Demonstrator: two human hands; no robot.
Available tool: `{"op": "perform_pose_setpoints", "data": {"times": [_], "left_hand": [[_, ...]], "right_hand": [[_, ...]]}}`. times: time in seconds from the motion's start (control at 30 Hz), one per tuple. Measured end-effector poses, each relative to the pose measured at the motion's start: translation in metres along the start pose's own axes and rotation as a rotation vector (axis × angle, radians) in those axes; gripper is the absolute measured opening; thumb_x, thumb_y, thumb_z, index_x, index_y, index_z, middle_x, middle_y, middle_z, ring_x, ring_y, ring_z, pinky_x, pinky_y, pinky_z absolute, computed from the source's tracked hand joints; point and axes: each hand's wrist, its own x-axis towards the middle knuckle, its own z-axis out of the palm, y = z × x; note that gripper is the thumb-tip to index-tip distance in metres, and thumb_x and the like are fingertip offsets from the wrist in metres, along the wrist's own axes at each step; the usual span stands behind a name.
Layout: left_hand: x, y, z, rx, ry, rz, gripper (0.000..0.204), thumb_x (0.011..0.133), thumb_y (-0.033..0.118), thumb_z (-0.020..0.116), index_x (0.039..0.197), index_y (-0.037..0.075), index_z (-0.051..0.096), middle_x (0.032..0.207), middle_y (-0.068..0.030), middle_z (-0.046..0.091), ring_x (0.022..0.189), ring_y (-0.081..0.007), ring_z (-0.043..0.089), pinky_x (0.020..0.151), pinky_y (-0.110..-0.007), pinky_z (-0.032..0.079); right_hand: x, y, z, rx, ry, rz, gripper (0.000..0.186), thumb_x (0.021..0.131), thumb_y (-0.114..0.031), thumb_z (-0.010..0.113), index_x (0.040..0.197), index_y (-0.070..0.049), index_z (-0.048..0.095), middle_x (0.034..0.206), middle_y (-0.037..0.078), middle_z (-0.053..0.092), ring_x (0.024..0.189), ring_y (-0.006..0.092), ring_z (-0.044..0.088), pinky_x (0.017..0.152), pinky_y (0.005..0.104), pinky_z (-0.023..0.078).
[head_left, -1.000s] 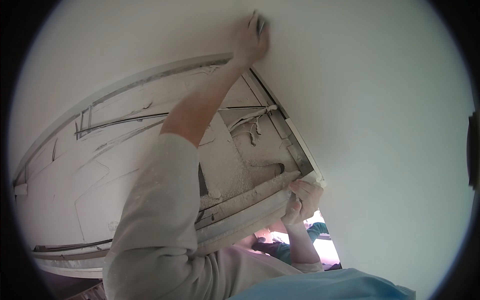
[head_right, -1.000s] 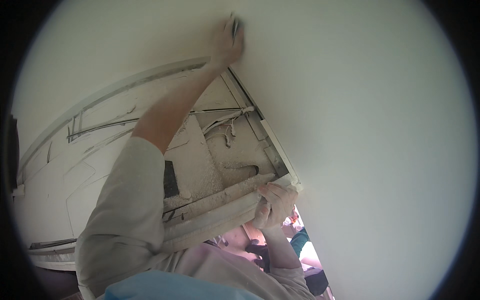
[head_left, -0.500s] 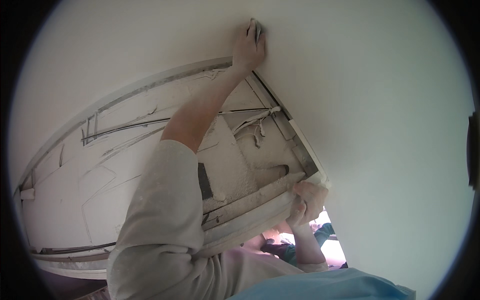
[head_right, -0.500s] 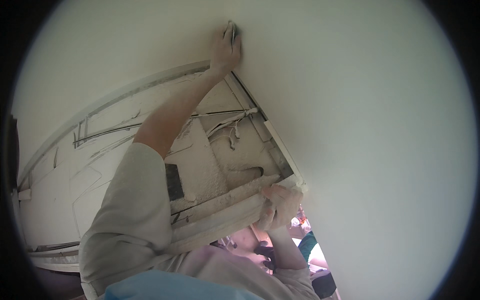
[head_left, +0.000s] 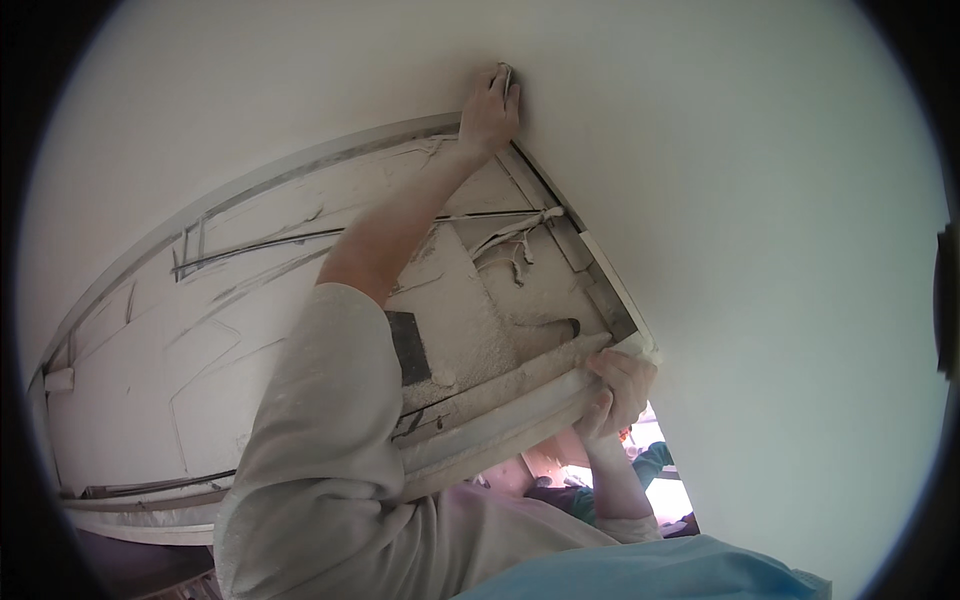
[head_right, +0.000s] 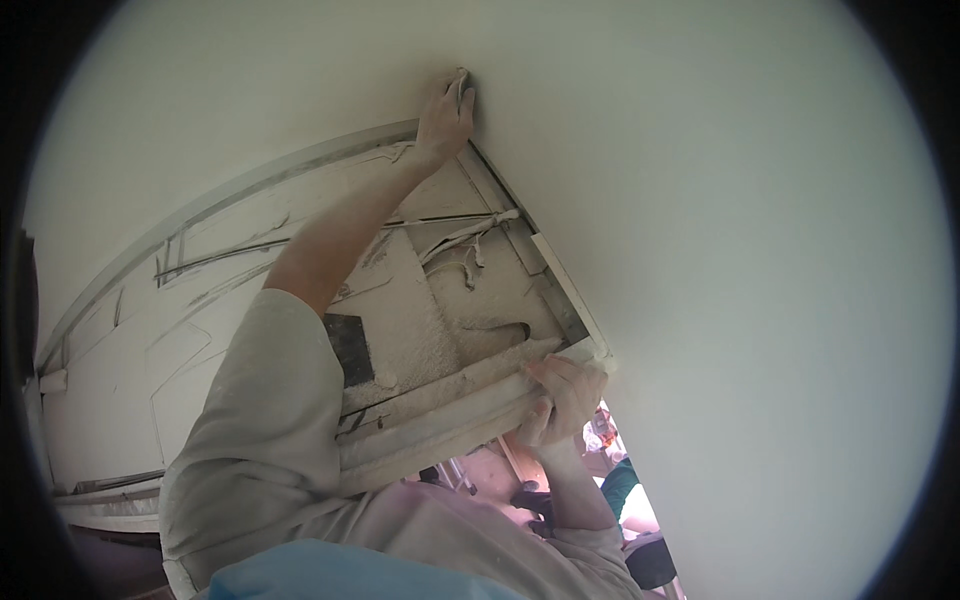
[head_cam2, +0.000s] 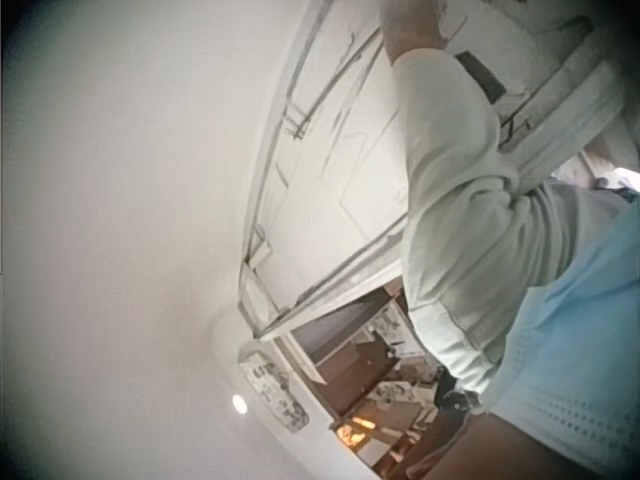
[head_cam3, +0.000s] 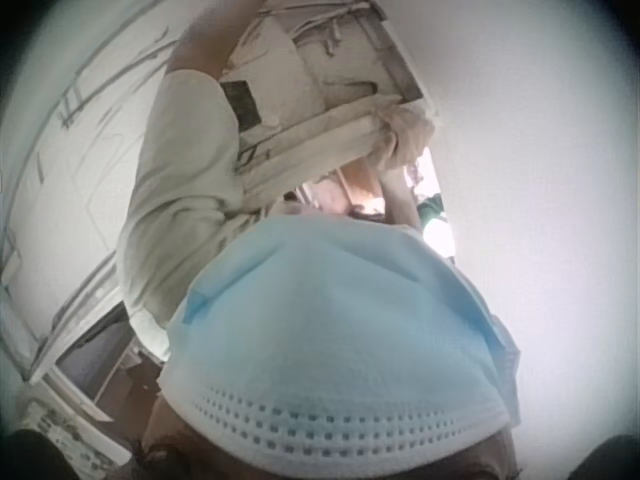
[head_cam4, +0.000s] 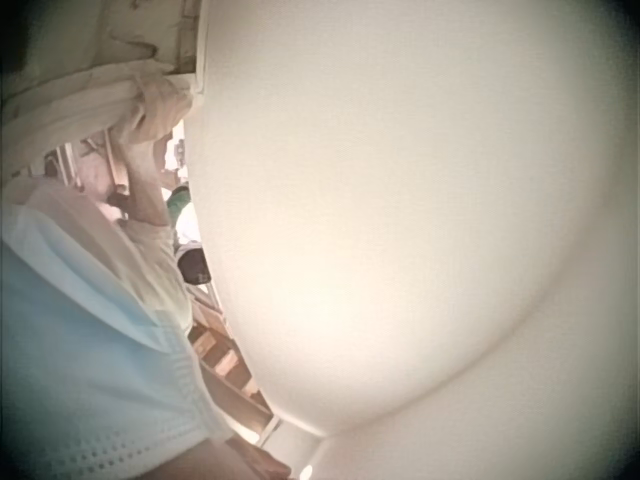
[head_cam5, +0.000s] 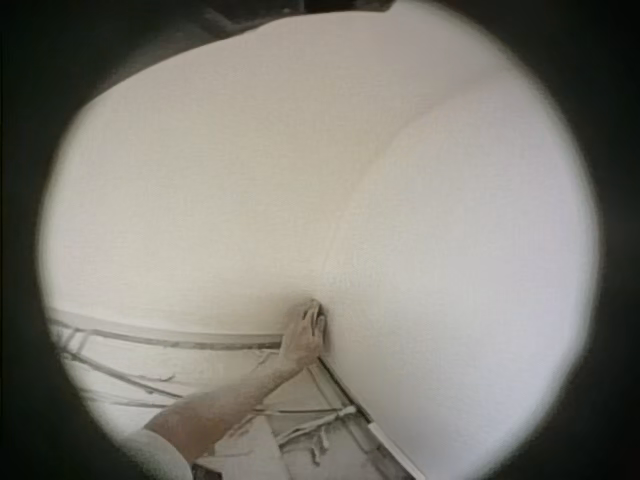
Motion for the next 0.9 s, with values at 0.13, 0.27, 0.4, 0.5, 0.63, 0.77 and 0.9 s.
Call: {"op": "perform_pose_setpoints", "data": {"times": [0.13,0.27,0.4,0.5,0.63,0.77,0.9], "left_hand": [[0.071,0.07,-0.015,-0.11,0.134,0.295,0.048,0.104,0.024,0.051,0.145,-0.002,0.049,0.141,-0.0273,0.054,0.131,-0.0465,0.05,0.109,-0.05,0.044],[0.151,0.091,-0.018,-0.079,0.171,0.256,0.05,0.102,0.018,0.052,0.144,-0.009,0.047,0.143,-0.0315,0.051,0.134,-0.0458,0.048,0.115,-0.051,0.038],[0.06,0.036,0.002,0.0,0.287,0.127,0.045,0.104,0.02,0.048,0.141,-0.006,0.051,0.136,-0.0296,0.055,0.129,-0.0458,0.051,0.11,-0.05,0.044],[0.005,0.025,-0.007,0.052,-0.157,-0.211,0.036,0.103,0.018,0.047,0.127,-0.007,0.059,0.124,-0.0298,0.063,0.119,-0.047,0.06,0.103,-0.052,0.049],[0.0,0.02,-0.048,0.215,-0.702,-0.375,0.034,0.103,0.02,0.049,0.118,-0.008,0.063,0.118,-0.0288,0.067,0.108,-0.045,0.067,0.094,-0.052,0.054],[-0.021,-0.016,-0.079,-0.055,-0.547,-0.686,0.034,0.105,0.024,0.049,0.114,-0.006,0.064,0.114,-0.0234,0.07,0.103,-0.0361,0.071,0.088,-0.048,0.057],[-0.023,-0.018,-0.104,-0.476,-0.409,-1.084,0.035,0.107,0.03,0.048,0.121,0.0,0.06,0.114,-0.0132,0.069,0.107,-0.025,0.068,0.092,-0.04,0.054]], "right_hand": [[-0.002,0.003,-0.004,-0.017,0.015,-0.006,0.051,0.108,-0.038,0.038,0.09,-0.002,0.069,0.086,0.014,0.069,0.086,0.0302,0.062,0.08,0.0401,0.045],[-0.005,0.001,-0.002,0.002,0.015,0.004,0.052,0.108,-0.039,0.037,0.089,-0.002,0.068,0.086,0.014,0.069,0.084,0.0302,0.063,0.079,0.0403,0.046],[-0.002,0.001,0.001,0.026,0.027,-0.032,0.051,0.108,-0.038,0.037,0.09,-0.001,0.068,0.086,0.014,0.07,0.085,0.0305,0.063,0.078,0.0411,0.046],[-0.006,0.003,-0.001,0.016,0.026,-0.018,0.05,0.108,-0.037,0.037,0.092,-0.001,0.068,0.088,0.015,0.07,0.086,0.0312,0.063,0.079,0.0419,0.046],[-0.008,0.007,0.0,0.0,0.072,-0.023,0.045,0.106,-0.035,0.04,0.093,-0.003,0.07,0.09,0.013,0.071,0.085,0.0305,0.065,0.081,0.042,0.045],[-0.003,0.005,0.006,-0.006,0.091,-0.054,0.046,0.106,-0.032,0.038,0.094,0.001,0.068,0.089,0.017,0.069,0.084,0.0323,0.062,0.08,0.0427,0.046],[-0.005,0.005,0.006,0.007,0.117,-0.057,0.045,0.104,-0.031,0.039,0.094,0.001,0.069,0.09,0.017,0.07,0.083,0.0317,0.061,0.079,0.0427,0.046]]}}
